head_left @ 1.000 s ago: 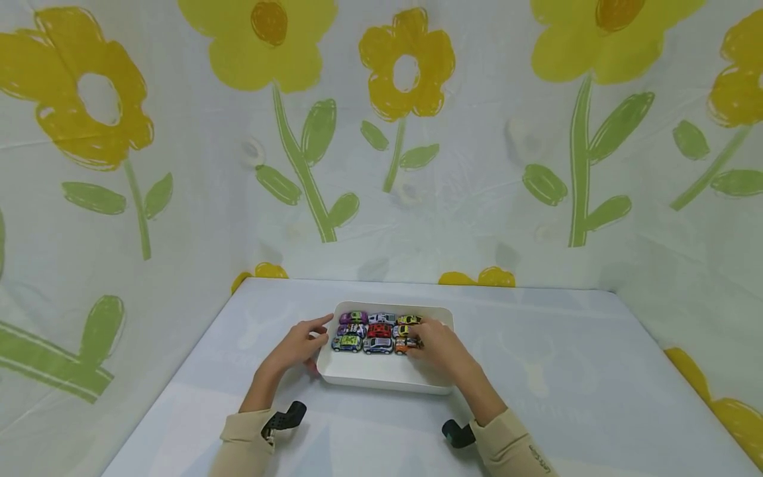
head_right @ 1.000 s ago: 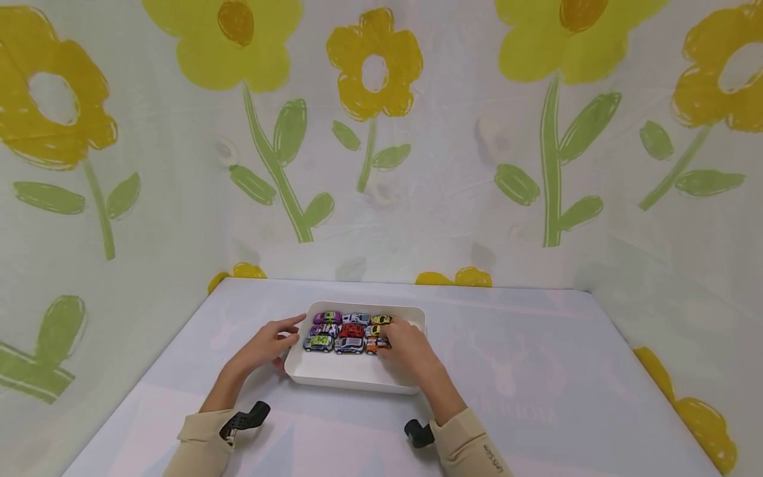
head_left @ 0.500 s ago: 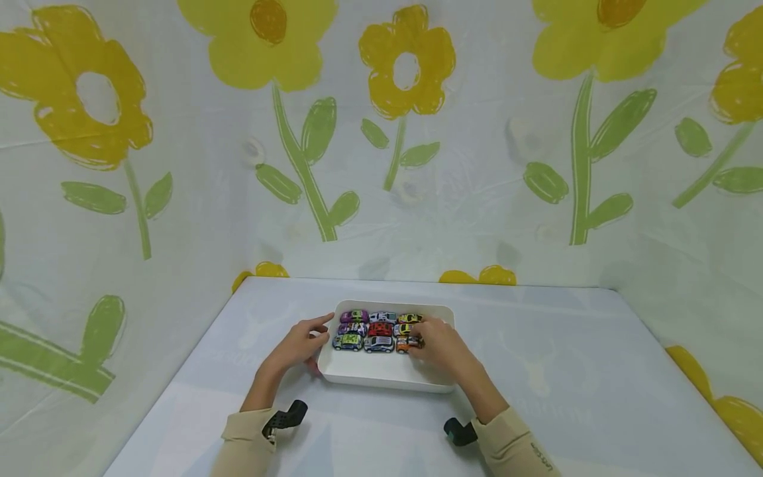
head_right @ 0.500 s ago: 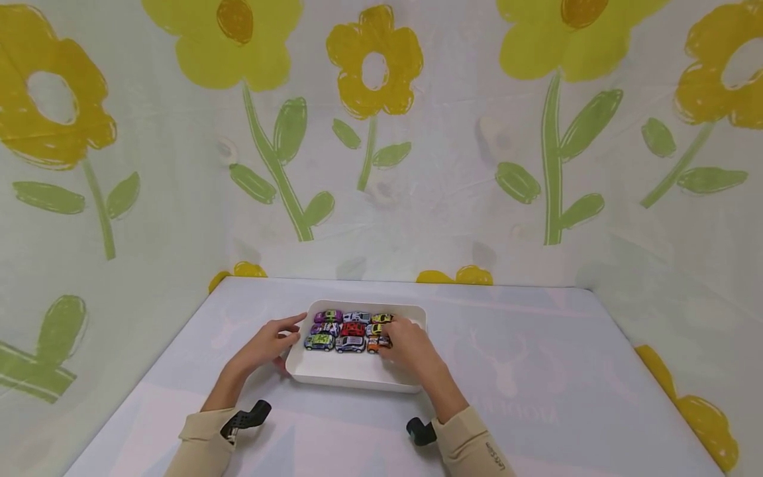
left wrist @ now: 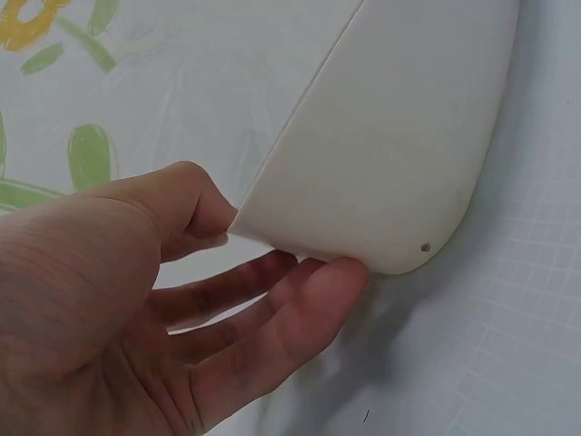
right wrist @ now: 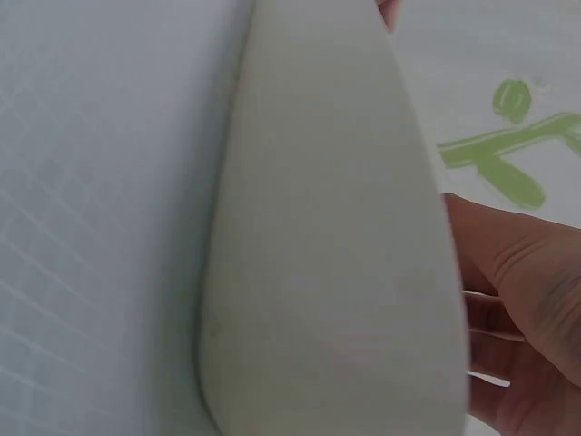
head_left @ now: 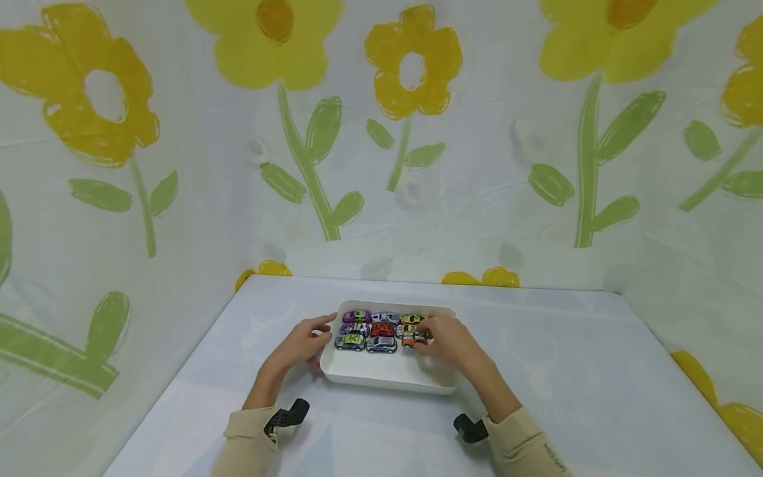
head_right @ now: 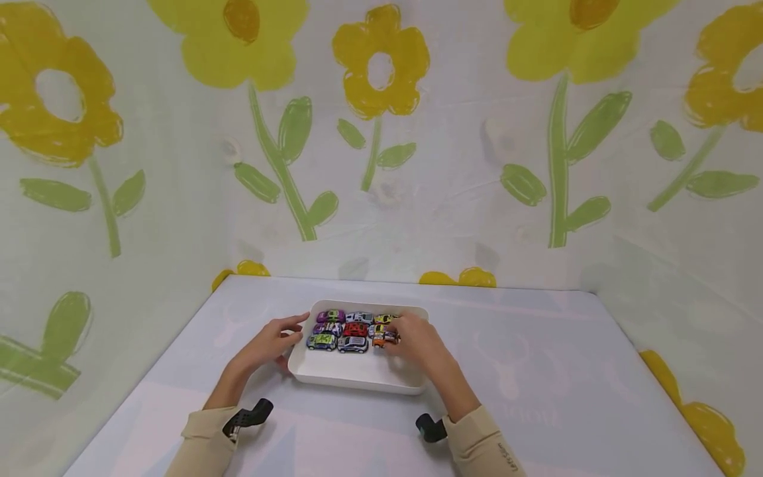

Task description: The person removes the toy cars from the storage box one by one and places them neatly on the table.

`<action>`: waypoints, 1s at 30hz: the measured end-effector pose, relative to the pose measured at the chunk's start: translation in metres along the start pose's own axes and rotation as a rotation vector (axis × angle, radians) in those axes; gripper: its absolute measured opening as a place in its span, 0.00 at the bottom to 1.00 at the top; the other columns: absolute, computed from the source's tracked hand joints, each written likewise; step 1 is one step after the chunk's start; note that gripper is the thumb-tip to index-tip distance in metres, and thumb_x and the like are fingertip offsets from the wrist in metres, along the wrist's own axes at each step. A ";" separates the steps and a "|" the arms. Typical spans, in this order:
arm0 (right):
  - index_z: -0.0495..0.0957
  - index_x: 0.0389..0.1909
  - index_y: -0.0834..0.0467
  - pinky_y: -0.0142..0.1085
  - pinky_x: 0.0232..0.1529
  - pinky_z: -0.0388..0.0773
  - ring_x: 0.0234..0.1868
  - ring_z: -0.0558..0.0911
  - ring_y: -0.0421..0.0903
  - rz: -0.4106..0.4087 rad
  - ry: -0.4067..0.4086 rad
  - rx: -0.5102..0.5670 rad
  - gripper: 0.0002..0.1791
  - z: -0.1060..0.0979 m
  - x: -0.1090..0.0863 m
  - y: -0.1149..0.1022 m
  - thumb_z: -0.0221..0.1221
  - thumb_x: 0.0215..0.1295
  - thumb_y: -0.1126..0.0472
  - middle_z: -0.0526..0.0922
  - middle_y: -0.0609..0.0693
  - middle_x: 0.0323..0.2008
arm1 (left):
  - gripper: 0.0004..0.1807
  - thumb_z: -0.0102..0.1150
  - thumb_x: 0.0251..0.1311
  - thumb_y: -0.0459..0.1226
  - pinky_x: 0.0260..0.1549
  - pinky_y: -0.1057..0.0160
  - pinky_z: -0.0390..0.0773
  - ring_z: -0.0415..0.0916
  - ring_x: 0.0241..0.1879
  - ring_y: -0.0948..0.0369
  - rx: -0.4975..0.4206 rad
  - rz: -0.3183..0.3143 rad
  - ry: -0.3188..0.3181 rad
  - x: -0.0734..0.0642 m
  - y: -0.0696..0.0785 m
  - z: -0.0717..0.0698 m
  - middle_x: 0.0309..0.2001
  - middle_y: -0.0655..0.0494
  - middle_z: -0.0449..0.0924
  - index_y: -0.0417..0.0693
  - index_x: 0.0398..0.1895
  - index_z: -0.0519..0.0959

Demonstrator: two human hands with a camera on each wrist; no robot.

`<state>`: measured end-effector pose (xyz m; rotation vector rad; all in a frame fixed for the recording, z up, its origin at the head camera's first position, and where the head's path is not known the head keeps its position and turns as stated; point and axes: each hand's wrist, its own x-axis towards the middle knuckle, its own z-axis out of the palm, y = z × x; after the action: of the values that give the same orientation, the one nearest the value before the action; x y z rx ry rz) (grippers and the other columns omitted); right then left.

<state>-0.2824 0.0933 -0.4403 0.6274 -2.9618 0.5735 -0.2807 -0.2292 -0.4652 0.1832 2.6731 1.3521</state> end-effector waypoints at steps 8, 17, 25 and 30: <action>0.86 0.41 0.54 0.34 0.38 0.81 0.35 0.78 0.42 -0.002 0.042 -0.003 0.16 -0.022 0.000 0.009 0.72 0.53 0.53 0.81 0.46 0.36 | 0.28 0.52 0.66 0.34 0.15 0.59 0.84 0.79 0.37 0.55 -0.004 -0.001 0.000 0.001 0.001 -0.001 0.57 0.37 0.76 0.50 0.71 0.67; 0.86 0.43 0.55 0.36 0.39 0.84 0.40 0.81 0.49 0.002 0.087 0.041 0.15 -0.041 -0.008 0.030 0.71 0.54 0.55 0.81 0.48 0.36 | 0.29 0.52 0.67 0.34 0.16 0.58 0.85 0.80 0.37 0.56 -0.019 -0.015 0.003 0.000 0.001 -0.001 0.57 0.38 0.76 0.50 0.71 0.67; 0.86 0.42 0.57 0.35 0.37 0.83 0.38 0.81 0.46 -0.010 0.103 0.041 0.15 -0.053 -0.014 0.054 0.71 0.54 0.57 0.81 0.49 0.36 | 0.28 0.52 0.66 0.34 0.15 0.58 0.84 0.80 0.42 0.53 -0.021 -0.003 0.010 -0.002 0.000 0.000 0.57 0.37 0.76 0.49 0.71 0.67; 0.86 0.42 0.59 0.38 0.37 0.84 0.38 0.82 0.50 -0.019 0.126 0.040 0.15 -0.060 -0.015 0.068 0.71 0.54 0.58 0.81 0.50 0.36 | 0.28 0.52 0.66 0.34 0.21 0.57 0.86 0.81 0.41 0.53 -0.007 0.009 0.020 -0.002 0.001 0.000 0.56 0.38 0.77 0.50 0.71 0.68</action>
<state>-0.2969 0.1787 -0.4103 0.5979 -2.8313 0.6463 -0.2790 -0.2290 -0.4641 0.1828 2.6867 1.3722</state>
